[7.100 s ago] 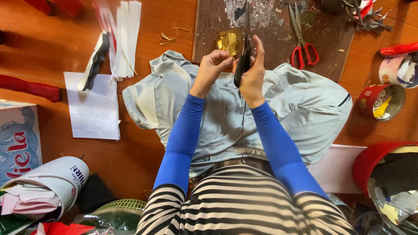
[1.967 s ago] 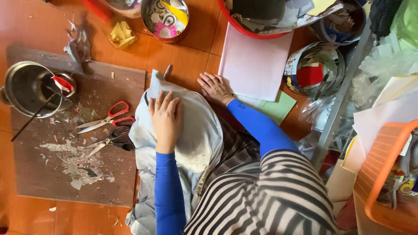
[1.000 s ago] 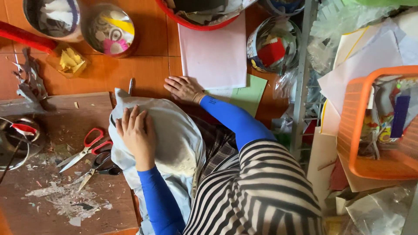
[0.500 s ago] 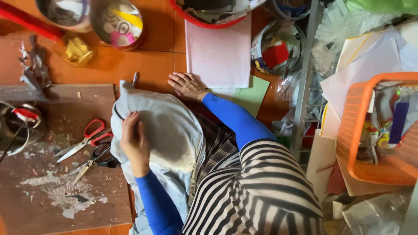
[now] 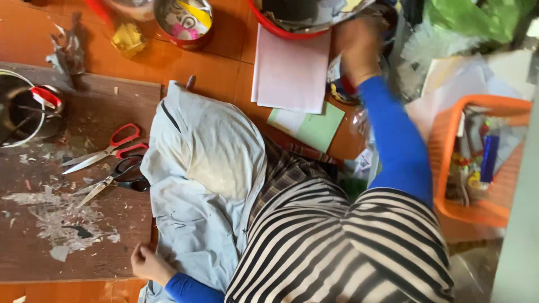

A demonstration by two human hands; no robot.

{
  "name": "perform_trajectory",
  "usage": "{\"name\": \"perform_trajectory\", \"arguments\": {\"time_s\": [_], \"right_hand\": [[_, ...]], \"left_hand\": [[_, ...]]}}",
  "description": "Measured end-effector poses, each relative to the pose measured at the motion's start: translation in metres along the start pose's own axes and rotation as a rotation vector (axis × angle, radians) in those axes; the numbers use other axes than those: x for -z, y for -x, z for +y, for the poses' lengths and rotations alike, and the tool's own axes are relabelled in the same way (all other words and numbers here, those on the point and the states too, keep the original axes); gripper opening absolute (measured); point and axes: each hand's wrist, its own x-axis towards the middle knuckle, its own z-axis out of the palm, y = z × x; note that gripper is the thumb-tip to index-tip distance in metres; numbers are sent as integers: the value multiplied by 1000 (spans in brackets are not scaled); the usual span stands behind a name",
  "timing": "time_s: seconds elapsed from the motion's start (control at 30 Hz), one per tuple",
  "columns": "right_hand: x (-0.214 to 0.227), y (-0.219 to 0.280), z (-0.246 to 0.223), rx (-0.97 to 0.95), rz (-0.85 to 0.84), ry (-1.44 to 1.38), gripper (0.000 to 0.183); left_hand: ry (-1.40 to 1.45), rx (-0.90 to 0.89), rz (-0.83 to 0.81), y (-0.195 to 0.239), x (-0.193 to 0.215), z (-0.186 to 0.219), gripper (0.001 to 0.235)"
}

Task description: Cutting paper and gold leaf using scissors for traditional craft preparation.

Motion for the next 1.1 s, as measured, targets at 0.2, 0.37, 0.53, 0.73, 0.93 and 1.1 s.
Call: {"name": "perform_trajectory", "arguments": {"time_s": [0.2, 0.37, 0.53, 0.73, 0.93, 1.1], "right_hand": [[155, 34, 203, -498, 190, 886, 13], [187, 35, 208, -942, 20, 855, 16], [201, 53, 171, -933, -69, 788, 39], [246, 50, 159, -1289, -10, 411, 52], [267, 70, 193, -1089, -70, 522, 33], [215, 91, 270, -1061, -54, 434, 24]], "left_hand": [[357, 104, 32, -13, 3, -23, 14], [331, 114, -62, -11, -3, -22, 15], [311, 217, -70, -8, 0, -34, 14], [287, 179, -93, -10, -1, -39, 14], [234, 177, -90, -5, -1, -32, 14], [164, 171, -92, -4, 3, -27, 16]]}}
